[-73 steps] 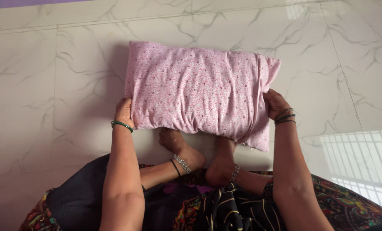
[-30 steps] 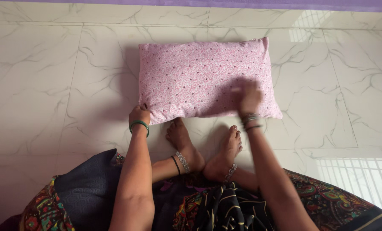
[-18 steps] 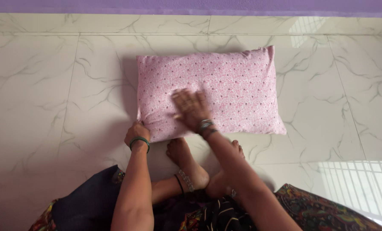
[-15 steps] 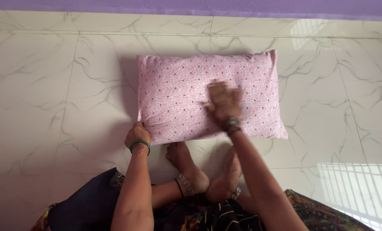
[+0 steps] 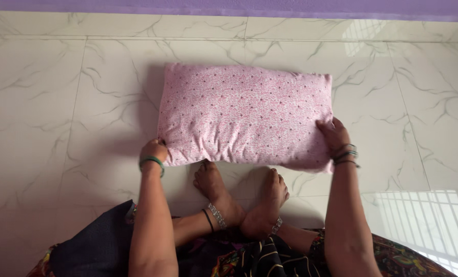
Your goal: The person removes a pink pillowcase from a pillow, then inserts the pillow into a blue floral pillowcase. The person adjusts the pillow and smooths the new case.
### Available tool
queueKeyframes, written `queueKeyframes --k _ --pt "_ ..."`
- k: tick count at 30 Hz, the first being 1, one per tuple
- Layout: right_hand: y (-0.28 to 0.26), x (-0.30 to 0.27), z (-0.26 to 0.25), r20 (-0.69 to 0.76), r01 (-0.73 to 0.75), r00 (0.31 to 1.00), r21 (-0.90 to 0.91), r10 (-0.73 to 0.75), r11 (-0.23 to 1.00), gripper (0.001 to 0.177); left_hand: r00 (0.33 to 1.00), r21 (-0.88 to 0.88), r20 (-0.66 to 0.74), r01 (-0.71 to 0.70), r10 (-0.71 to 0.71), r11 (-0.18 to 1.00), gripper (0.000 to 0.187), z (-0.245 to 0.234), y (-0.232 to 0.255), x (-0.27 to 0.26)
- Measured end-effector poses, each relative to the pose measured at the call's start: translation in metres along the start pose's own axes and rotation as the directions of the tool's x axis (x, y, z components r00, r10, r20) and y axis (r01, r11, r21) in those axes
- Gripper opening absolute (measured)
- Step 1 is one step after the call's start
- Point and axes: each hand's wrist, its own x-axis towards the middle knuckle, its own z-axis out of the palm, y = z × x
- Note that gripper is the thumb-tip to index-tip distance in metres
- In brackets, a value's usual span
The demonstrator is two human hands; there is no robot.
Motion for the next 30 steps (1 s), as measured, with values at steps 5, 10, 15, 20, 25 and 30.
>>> queueKeyframes --k 5,10,15,20,25,30 --pt "-0.032 -0.018 -0.087 0.096 -0.288 0.918 -0.506 0.385 0.813 0.07 0.959 0.24 0.284 -0.091 0.02 0.966 0.041 -0.128 0.005 -0.025" --pt "-0.085 -0.027 -0.014 0.03 0.09 0.989 -0.902 -0.148 0.422 0.065 0.873 0.014 -0.266 -0.42 0.408 0.908 0.055 -0.13 0.116 -0.093" --pt "-0.098 -0.065 0.161 0.389 0.462 0.88 -0.832 -0.272 0.307 0.064 0.679 0.131 0.051 -0.731 0.732 0.669 0.07 -0.024 0.234 -0.131" --pt "-0.099 -0.048 0.154 0.338 0.35 0.936 -0.847 -0.103 0.4 0.064 0.754 0.284 0.195 -0.655 0.627 0.7 0.072 0.004 0.251 -0.114" --pt "-0.073 0.005 0.104 0.225 0.181 0.972 -0.894 0.062 0.41 0.068 0.839 0.377 0.252 -0.545 0.483 0.749 0.076 -0.018 0.263 -0.084" --pt "-0.037 0.033 0.052 0.202 0.113 0.97 -0.871 0.138 0.479 0.065 0.909 0.341 0.311 -0.379 0.277 0.86 0.073 -0.033 0.257 -0.047"
